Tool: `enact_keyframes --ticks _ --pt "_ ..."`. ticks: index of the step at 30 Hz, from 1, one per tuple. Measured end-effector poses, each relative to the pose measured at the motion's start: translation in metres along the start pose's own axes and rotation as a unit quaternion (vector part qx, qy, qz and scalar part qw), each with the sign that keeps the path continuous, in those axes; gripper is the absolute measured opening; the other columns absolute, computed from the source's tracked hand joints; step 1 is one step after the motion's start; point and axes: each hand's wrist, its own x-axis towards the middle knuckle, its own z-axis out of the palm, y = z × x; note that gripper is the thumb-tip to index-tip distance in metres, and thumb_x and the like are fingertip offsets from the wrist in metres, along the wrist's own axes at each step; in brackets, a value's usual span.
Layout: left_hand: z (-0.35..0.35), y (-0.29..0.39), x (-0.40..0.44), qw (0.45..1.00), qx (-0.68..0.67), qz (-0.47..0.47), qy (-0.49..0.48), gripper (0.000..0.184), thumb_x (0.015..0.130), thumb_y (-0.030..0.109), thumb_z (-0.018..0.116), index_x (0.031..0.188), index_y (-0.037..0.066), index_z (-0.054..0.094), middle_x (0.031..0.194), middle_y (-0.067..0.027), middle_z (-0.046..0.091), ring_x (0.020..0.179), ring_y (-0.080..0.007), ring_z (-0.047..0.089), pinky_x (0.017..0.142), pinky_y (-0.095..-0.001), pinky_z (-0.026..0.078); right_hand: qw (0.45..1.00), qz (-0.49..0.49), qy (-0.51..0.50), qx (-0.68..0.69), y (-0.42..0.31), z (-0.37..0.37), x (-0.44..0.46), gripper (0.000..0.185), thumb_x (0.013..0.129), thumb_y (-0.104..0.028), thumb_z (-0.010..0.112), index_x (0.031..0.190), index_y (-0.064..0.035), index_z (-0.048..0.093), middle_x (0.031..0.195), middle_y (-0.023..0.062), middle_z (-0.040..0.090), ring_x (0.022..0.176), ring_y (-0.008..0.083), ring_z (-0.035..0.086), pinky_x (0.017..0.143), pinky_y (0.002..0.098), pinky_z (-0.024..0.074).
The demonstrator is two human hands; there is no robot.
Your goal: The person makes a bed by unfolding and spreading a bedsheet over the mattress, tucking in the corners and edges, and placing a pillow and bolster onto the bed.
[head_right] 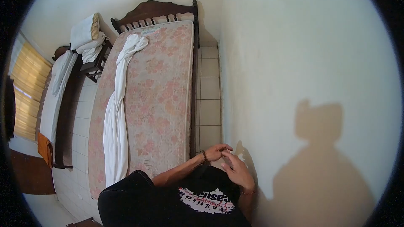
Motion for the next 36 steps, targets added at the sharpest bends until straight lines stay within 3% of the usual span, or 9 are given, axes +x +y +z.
enact_keyframes --ticks 5,7,10,14,16,20,21,29,36 --pt "-0.039 0.009 0.022 0.996 -0.056 -0.065 0.034 0.028 0.084 0.008 0.045 0.112 0.004 0.049 0.090 -0.0033 0.056 0.078 -0.0097 0.051 0.061 -0.0217 0.043 0.999 -0.020 -0.043 -0.025 -0.003 -0.016 0.051 0.038 0.081 -0.019 0.054 0.115 -0.0023 0.045 0.109 0.0185 0.051 0.105 0.0296 0.048 0.089 0.0351 0.0374" --pt "-0.054 0.018 0.028 0.993 -0.106 -0.026 0.040 0.026 0.081 0.005 0.046 0.106 -0.001 0.052 0.093 -0.0083 0.059 0.085 -0.0129 0.053 0.071 -0.0233 0.043 0.998 -0.028 -0.052 -0.034 -0.011 -0.023 0.076 0.038 0.081 -0.019 0.054 0.114 -0.0022 0.045 0.108 0.0183 0.052 0.104 0.0295 0.049 0.088 0.0347 0.0380" --pt "-0.085 0.043 0.039 0.996 -0.071 -0.031 0.042 0.027 0.081 0.006 0.047 0.106 0.000 0.052 0.091 -0.0074 0.058 0.083 -0.0138 0.053 0.072 -0.0232 0.043 0.997 -0.023 -0.066 -0.034 -0.028 -0.036 0.120 0.038 0.081 -0.018 0.054 0.114 -0.0026 0.045 0.105 0.0180 0.054 0.099 0.0287 0.052 0.085 0.0338 0.0398" --pt "-0.157 0.015 0.086 0.995 -0.073 0.022 0.064 0.026 0.081 0.007 0.046 0.106 0.001 0.051 0.088 -0.0063 0.058 0.079 -0.0127 0.053 0.070 -0.0247 0.044 0.995 -0.005 -0.095 -0.031 -0.036 -0.047 0.204 0.038 0.081 -0.018 0.054 0.116 -0.0045 0.045 0.100 0.0170 0.055 0.091 0.0267 0.055 0.079 0.0334 0.0433" --pt "-0.191 0.011 0.101 0.994 -0.087 0.039 0.045 0.027 0.087 0.016 0.048 0.110 0.002 0.049 0.096 -0.0032 0.056 0.085 -0.0103 0.052 0.076 -0.0257 0.044 0.994 0.010 -0.102 -0.037 -0.060 -0.055 0.232 0.037 0.082 -0.017 0.054 0.116 -0.0055 0.045 0.099 0.0157 0.056 0.090 0.0236 0.056 0.079 0.0321 0.0439" --pt "-0.246 0.054 0.090 0.982 -0.127 0.036 0.136 0.028 0.087 0.020 0.048 0.110 0.003 0.049 0.092 -0.0048 0.057 0.083 -0.0120 0.054 0.074 -0.0270 0.045 0.991 0.012 -0.114 -0.072 -0.104 -0.063 0.286 0.037 0.083 -0.015 0.054 0.118 -0.0078 0.045 0.097 0.0137 0.057 0.087 0.0198 0.056 0.077 0.0305 0.0444" --pt "-0.252 0.093 0.073 0.974 -0.123 -0.017 0.190 0.026 0.086 0.017 0.048 0.106 0.001 0.051 0.084 -0.0050 0.058 0.073 -0.0113 0.054 0.066 -0.0250 0.045 0.989 0.011 -0.123 -0.077 -0.107 -0.064 0.298 0.037 0.083 -0.015 0.054 0.118 -0.0078 0.045 0.097 0.0137 0.057 0.087 0.0198 0.056 0.077 0.0305 0.0444" --pt "-0.312 0.068 0.046 0.947 -0.148 0.042 0.281 0.030 0.088 0.023 0.045 0.110 0.002 0.049 0.094 -0.0064 0.059 0.084 -0.0129 0.055 0.074 -0.0266 0.044 0.968 -0.036 -0.216 -0.122 -0.123 -0.052 0.409 0.040 0.082 -0.023 0.055 0.117 -0.0058 0.045 0.091 0.0130 0.056 0.078 0.0182 0.055 0.069 0.0288 0.0446" --pt "-0.352 0.055 0.014 0.881 -0.231 0.073 0.406 0.033 0.089 0.021 0.045 0.115 0.001 0.047 0.097 -0.0088 0.057 0.087 -0.0140 0.055 0.080 -0.0275 0.044 0.922 -0.116 -0.321 -0.181 -0.173 -0.012 0.513 0.039 0.083 -0.023 0.053 0.116 -0.0045 0.045 0.089 0.0123 0.057 0.078 0.0185 0.056 0.068 0.0297 0.0453"
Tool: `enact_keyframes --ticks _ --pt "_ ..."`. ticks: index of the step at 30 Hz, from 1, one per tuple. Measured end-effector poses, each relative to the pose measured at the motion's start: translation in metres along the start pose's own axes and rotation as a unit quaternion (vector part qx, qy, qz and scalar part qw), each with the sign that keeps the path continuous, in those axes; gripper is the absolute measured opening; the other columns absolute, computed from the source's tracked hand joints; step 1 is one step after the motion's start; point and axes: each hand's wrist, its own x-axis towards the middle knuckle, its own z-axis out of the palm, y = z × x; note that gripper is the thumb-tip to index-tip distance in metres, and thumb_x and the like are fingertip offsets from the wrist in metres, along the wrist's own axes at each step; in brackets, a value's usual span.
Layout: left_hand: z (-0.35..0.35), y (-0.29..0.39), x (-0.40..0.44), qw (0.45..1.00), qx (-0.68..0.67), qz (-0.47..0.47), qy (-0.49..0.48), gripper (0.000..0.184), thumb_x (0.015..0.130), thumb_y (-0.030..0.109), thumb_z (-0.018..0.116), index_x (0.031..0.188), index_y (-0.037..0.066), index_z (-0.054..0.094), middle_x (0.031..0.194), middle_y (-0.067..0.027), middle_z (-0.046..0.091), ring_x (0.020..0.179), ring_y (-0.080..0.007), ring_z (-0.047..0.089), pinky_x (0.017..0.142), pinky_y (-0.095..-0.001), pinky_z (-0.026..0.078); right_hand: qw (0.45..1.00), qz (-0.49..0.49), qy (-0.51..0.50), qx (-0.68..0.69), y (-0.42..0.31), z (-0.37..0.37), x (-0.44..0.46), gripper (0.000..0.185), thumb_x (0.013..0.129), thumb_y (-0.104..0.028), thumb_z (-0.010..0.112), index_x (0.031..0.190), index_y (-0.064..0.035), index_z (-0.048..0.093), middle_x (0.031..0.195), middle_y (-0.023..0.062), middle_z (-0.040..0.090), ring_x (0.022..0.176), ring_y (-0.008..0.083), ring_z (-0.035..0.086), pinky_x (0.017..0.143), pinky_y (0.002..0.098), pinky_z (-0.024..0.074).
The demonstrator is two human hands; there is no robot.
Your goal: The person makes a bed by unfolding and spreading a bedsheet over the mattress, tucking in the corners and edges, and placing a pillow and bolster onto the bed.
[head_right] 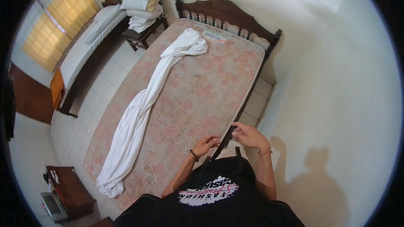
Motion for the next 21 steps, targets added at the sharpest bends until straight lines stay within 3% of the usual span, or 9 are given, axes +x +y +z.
enact_keyframes --ticks 8,11,21 --pt "-0.024 0.019 0.055 0.990 -0.035 0.016 0.138 0.031 0.089 0.019 0.045 0.115 0.002 0.048 0.096 -0.0083 0.058 0.088 -0.0147 0.055 0.081 -0.0276 0.044 0.988 -0.069 -0.140 -0.008 0.022 -0.035 0.118 0.039 0.082 -0.022 0.054 0.115 -0.0047 0.045 0.086 0.0114 0.057 0.075 0.0176 0.054 0.067 0.0296 0.0449" --pt "-0.023 0.032 0.086 0.976 -0.050 0.002 0.211 0.029 0.088 0.017 0.044 0.112 0.002 0.050 0.093 -0.0088 0.059 0.082 -0.0134 0.056 0.075 -0.0258 0.045 0.967 -0.073 -0.226 -0.092 0.021 -0.059 0.160 0.039 0.083 -0.023 0.053 0.117 -0.0061 0.045 0.088 0.0142 0.057 0.081 0.0205 0.056 0.071 0.0306 0.0443" --pt "-0.010 0.078 0.170 0.942 -0.121 -0.002 0.314 0.028 0.089 0.019 0.045 0.111 0.003 0.050 0.094 -0.0096 0.059 0.084 -0.0151 0.057 0.079 -0.0279 0.045 0.927 -0.163 -0.315 -0.119 0.031 -0.122 0.260 0.040 0.081 -0.027 0.055 0.114 -0.0062 0.047 0.089 0.0175 0.057 0.080 0.0266 0.056 0.070 0.0331 0.0449"
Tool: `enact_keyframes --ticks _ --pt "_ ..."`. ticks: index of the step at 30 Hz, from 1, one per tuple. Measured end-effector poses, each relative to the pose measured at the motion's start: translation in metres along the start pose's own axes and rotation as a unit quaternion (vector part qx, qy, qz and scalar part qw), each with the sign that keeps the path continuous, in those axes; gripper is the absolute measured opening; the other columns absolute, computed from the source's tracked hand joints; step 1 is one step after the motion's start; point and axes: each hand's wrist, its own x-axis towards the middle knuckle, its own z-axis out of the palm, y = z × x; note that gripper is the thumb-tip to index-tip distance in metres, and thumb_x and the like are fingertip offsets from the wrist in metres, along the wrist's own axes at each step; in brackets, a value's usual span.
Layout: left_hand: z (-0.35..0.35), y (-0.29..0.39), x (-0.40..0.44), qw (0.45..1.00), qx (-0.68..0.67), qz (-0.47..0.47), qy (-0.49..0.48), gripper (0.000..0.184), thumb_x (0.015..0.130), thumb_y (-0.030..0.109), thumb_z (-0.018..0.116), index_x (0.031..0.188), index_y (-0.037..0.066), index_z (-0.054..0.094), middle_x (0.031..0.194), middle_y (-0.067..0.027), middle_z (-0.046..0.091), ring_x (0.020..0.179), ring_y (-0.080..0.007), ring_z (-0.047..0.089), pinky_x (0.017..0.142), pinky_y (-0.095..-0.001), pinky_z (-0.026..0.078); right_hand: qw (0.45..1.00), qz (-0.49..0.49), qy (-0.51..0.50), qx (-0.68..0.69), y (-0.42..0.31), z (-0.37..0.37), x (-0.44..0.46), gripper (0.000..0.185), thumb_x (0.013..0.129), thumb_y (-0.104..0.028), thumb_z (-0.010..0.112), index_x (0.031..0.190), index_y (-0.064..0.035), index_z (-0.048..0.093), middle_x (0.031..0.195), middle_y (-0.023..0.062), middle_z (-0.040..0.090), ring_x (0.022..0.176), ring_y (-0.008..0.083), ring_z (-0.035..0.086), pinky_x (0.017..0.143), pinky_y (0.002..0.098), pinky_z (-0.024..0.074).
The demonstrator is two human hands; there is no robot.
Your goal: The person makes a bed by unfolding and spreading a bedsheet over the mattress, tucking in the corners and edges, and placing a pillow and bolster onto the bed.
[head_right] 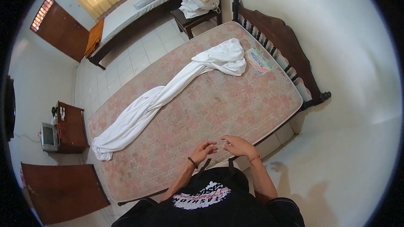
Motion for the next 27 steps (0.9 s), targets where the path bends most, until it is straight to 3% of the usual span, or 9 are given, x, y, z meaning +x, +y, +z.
enact_keyframes --ticks 7,9,13,18,24,27 --pt "0.000 -0.005 -0.003 0.997 -0.055 0.030 0.053 0.027 0.088 0.019 0.046 0.108 0.002 0.052 0.092 -0.0090 0.059 0.081 -0.0127 0.056 0.074 -0.0250 0.045 0.997 0.004 -0.049 -0.052 0.009 -0.018 0.020 0.039 0.081 -0.027 0.055 0.113 -0.0059 0.047 0.088 0.0177 0.058 0.080 0.0270 0.057 0.069 0.0330 0.0451" --pt "-0.006 -0.011 -0.004 0.993 -0.076 0.026 0.081 0.026 0.088 0.019 0.046 0.107 0.002 0.052 0.092 -0.0087 0.059 0.080 -0.0125 0.056 0.074 -0.0249 0.045 0.997 0.011 -0.059 -0.042 0.010 -0.014 0.022 0.041 0.080 -0.029 0.054 0.112 -0.0056 0.048 0.092 0.0199 0.056 0.087 0.0323 0.054 0.075 0.0375 0.0426" --pt "-0.009 -0.029 0.004 0.991 -0.107 0.022 0.072 0.025 0.088 0.016 0.046 0.108 0.002 0.052 0.091 -0.0082 0.059 0.080 -0.0133 0.056 0.078 -0.0270 0.046 0.992 -0.027 -0.013 -0.119 0.004 0.004 0.009 0.040 0.080 -0.026 0.055 0.114 -0.0058 0.047 0.087 0.0185 0.057 0.080 0.0281 0.057 0.070 0.0343 0.0450" --pt "0.004 -0.035 0.015 0.997 -0.076 0.014 0.019 0.025 0.088 0.016 0.047 0.107 0.002 0.052 0.090 -0.0079 0.059 0.079 -0.0128 0.056 0.074 -0.0259 0.045 0.996 0.024 -0.039 -0.074 0.006 0.024 -0.021 0.042 0.079 -0.024 0.056 0.115 -0.0044 0.046 0.089 0.0177 0.058 0.080 0.0271 0.057 0.070 0.0348 0.0448" --pt "0.017 -0.041 0.028 0.998 -0.056 0.021 -0.031 0.025 0.088 0.018 0.047 0.108 0.003 0.052 0.091 -0.0076 0.059 0.079 -0.0132 0.056 0.073 -0.0259 0.045 0.994 0.105 -0.001 -0.014 0.007 0.008 -0.048 0.041 0.080 -0.025 0.056 0.115 -0.0043 0.046 0.088 0.0176 0.058 0.082 0.0280 0.056 0.071 0.0349 0.0445" --pt "0.021 -0.034 0.030 0.996 -0.084 0.017 -0.014 0.025 0.087 0.018 0.048 0.105 0.001 0.053 0.087 -0.0090 0.060 0.075 -0.0127 0.056 0.069 -0.0244 0.046 0.991 0.110 0.001 -0.079 0.014 -0.003 -0.047 0.042 0.080 -0.026 0.055 0.115 -0.0041 0.046 0.089 0.0181 0.058 0.083 0.0287 0.056 0.072 0.0350 0.0444"
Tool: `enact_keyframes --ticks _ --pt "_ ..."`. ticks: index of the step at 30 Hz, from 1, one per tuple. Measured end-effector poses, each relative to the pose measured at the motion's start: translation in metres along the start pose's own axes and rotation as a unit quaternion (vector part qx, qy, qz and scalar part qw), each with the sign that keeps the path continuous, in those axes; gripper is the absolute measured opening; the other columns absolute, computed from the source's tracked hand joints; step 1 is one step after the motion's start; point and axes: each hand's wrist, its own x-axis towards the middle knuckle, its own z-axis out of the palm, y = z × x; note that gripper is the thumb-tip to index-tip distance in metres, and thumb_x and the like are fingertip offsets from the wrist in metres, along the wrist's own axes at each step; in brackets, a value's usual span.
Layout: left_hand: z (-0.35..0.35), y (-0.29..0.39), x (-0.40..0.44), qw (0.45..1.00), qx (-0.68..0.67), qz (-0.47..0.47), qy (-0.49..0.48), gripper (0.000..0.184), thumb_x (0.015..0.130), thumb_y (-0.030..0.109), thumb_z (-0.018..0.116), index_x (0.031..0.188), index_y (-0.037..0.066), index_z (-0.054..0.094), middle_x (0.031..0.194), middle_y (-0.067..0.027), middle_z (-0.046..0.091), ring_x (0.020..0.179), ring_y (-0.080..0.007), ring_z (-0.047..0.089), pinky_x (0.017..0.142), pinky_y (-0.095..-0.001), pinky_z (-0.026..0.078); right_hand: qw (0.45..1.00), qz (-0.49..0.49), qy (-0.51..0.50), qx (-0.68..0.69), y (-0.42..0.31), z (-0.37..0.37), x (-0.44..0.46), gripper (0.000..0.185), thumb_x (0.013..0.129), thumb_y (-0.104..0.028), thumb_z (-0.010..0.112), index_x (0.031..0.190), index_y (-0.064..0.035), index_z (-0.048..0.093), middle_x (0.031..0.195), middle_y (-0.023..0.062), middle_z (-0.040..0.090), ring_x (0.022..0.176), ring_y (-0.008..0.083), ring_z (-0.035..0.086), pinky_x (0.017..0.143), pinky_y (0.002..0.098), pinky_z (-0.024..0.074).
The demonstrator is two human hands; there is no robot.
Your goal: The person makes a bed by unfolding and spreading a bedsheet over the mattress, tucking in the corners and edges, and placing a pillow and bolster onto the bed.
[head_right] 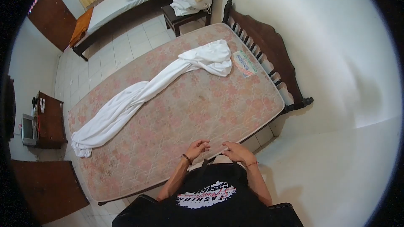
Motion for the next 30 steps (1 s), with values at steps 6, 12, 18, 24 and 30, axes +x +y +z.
enact_keyframes --ticks 6,12,18,24,30 --pt "0.022 0.010 0.037 0.999 0.033 -0.031 0.021 0.027 0.087 0.018 0.047 0.107 0.001 0.052 0.087 -0.0079 0.060 0.076 -0.0126 0.057 0.069 -0.0240 0.045 0.999 -0.037 -0.030 0.011 0.027 -0.034 0.019 0.043 0.079 -0.028 0.055 0.116 -0.0068 0.045 0.092 0.0194 0.058 0.085 0.0297 0.056 0.074 0.0355 0.0443" --pt "0.080 0.021 0.113 0.997 -0.011 0.011 0.075 0.025 0.087 0.017 0.047 0.106 0.002 0.053 0.088 -0.0082 0.060 0.076 -0.0127 0.057 0.069 -0.0247 0.046 0.994 -0.078 -0.052 -0.064 0.106 -0.105 0.063 0.041 0.080 -0.028 0.054 0.116 -0.0089 0.046 0.092 0.0190 0.058 0.084 0.0300 0.056 0.074 0.0364 0.0441" --pt "0.152 0.034 0.152 0.987 -0.058 0.031 0.148 0.026 0.088 0.018 0.046 0.109 0.003 0.051 0.092 -0.0103 0.059 0.083 -0.0162 0.057 0.078 -0.0289 0.046 0.993 0.002 -0.107 0.047 0.189 -0.190 0.141 0.035 0.080 -0.023 0.052 0.112 -0.0082 0.050 0.086 0.0133 0.060 0.079 0.0194 0.057 0.070 0.0293 0.0447" --pt "0.164 0.008 0.145 0.962 -0.093 0.005 0.256 0.027 0.088 0.018 0.047 0.110 0.003 0.050 0.093 -0.0097 0.059 0.082 -0.0153 0.058 0.077 -0.0278 0.046 0.950 0.134 -0.063 0.275 0.240 -0.213 0.230 0.038 0.080 -0.020 0.053 0.116 -0.0082 0.047 0.096 0.0107 0.057 0.087 0.0194 0.054 0.073 0.0315 0.0440" --pt "0.166 -0.017 0.119 0.898 -0.169 0.011 0.407 0.027 0.087 0.018 0.047 0.109 0.002 0.051 0.091 -0.0100 0.060 0.081 -0.0155 0.059 0.074 -0.0262 0.047 0.975 0.067 -0.100 0.188 0.248 -0.193 0.321 0.042 0.081 -0.021 0.052 0.120 -0.0108 0.043 0.101 0.0068 0.049 0.082 0.0169 0.048 0.070 0.0360 0.0434"
